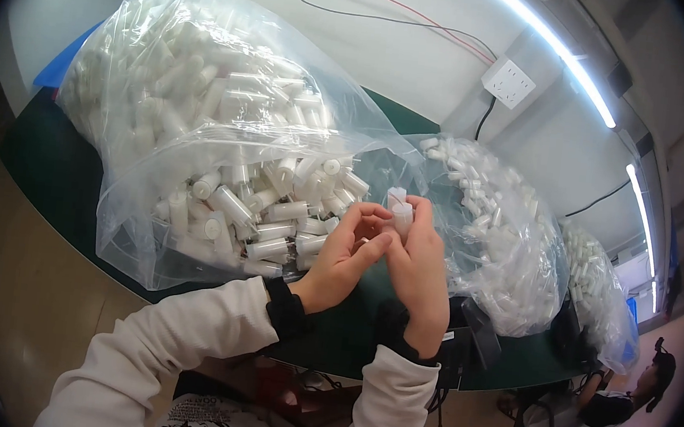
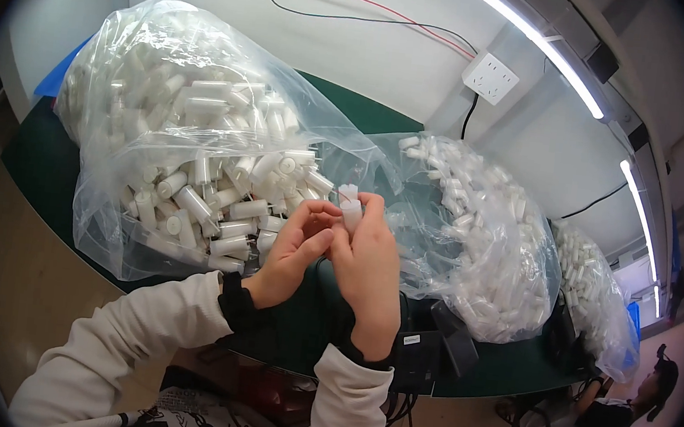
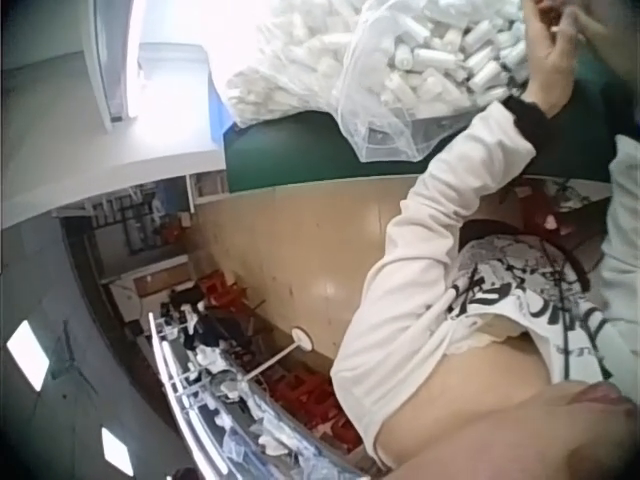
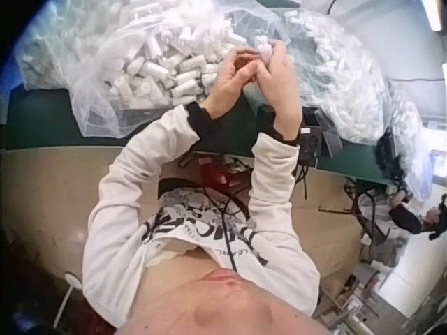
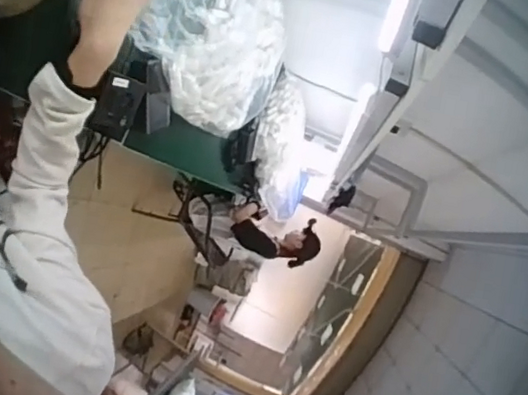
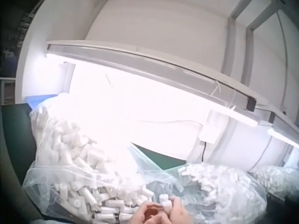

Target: The person is seen assembling small white cylindrical medical components by joining individual pieces together.

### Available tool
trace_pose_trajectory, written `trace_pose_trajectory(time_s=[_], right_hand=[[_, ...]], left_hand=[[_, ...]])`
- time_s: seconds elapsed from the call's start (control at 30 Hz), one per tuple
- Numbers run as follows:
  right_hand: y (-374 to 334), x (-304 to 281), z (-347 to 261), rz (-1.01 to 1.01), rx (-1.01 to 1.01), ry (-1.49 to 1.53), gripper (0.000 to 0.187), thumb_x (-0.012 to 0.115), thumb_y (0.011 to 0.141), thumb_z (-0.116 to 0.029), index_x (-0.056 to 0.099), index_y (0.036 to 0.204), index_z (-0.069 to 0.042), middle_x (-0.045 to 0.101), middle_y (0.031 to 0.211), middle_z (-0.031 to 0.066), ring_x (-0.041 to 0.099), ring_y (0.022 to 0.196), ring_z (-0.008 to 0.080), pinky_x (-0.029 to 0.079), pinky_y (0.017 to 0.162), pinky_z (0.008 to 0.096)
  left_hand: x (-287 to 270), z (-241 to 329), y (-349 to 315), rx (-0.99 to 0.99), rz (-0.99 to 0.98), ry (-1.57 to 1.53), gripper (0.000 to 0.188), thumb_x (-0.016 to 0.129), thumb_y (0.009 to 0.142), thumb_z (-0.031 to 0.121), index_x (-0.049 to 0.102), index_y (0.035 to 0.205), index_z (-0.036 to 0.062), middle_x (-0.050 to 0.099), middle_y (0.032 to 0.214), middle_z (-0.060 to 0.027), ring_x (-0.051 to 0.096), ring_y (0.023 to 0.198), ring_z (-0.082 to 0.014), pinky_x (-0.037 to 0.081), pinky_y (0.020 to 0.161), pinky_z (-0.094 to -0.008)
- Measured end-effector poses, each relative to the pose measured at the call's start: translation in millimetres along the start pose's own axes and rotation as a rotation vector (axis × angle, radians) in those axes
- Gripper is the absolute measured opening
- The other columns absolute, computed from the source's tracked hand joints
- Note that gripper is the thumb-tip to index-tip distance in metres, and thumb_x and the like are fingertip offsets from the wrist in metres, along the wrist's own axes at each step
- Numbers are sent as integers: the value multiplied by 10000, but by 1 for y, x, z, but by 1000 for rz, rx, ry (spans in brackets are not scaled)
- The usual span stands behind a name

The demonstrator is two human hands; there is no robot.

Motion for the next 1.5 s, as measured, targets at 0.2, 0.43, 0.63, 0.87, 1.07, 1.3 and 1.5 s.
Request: trace_pose_trajectory(time_s=[0.2, 0.43, 0.63, 0.87, 1.07, 1.3, 1.5], right_hand=[[7, 17, 7, 25, -218, -28, 323, 536, 806, -105, 419, 1097, -28, 585, 907, 211, 569, 816, 406, 452, 663, 423], [5, 28, 5, 140, -302, 41, 356, 573, 772, -66, 428, 1096, -32, 588, 896, 199, 586, 779, 380, 468, 623, 398], [3, 28, 4, 305, -445, -139, 433, 586, 733, -49, 454, 1145, -36, 585, 949, 152, 606, 780, 351, 489, 610, 382], [-6, 38, -19, 400, -199, -339, 442, 582, 750, -96, 446, 1163, -17, 553, 946, 125, 614, 743, 291, 498, 556, 356], [-3, 43, -16, 455, -213, -388, 432, 587, 769, -128, 416, 1143, 5, 523, 873, 114, 599, 748, 284, 492, 545, 347], [9, 21, 13, 46, 148, 467, 289, 562, 796, -255, 438, 932, -33, 496, 736, 78, 536, 647, 197, 474, 540, 320], [9, 22, 22, -366, 251, 1331, 398, 295, 847, -464, 413, 726, -103, 352, 561, 16, 393, 511, 160, 375, 479, 294]], left_hand=[[-4, 4, 5, 60, 122, 140, 257, 573, 857, 118, 441, 1070, 61, 524, 972, -30, 518, 885, -96, 436, 740, -246], [-8, 10, 9, 124, 179, 256, 208, 636, 812, 106, 550, 992, 46, 582, 918, -14, 559, 848, -88, 458, 694, -238], [-10, 14, 12, 235, 169, 458, 233, 655, 780, 101, 574, 990, 41, 561, 1022, -58, 541, 895, -103, 442, 713, -240], [-13, 19, 17, 201, 166, 382, 216, 650, 786, 115, 596, 979, 33, 556, 1045, -72, 539, 918, -110, 442, 717, -234], [-14, 27, 19, -59, 122, 124, 200, 598, 856, 117, 581, 1003, -17, 615, 944, -48, 569, 817, -77, 470, 668, -212], [-24, 29, 29, 126, 205, 94, 269, 419, 934, 214, 480, 1085, 0, 593, 927, -83, 553, 876, -120, 438, 791, -273], [-29, 21, 26, -68, 72, -150, 274, 307, 913, 262, 452, 995, 45, 484, 740, -42, 470, 681, -136, 395, 647, -271]])
Point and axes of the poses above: each hand's wrist, its own y-axis towards the middle knuckle, its own x-axis out of the palm, z = x × y, the point moved 1 cm from there along y, towards the middle knuckle
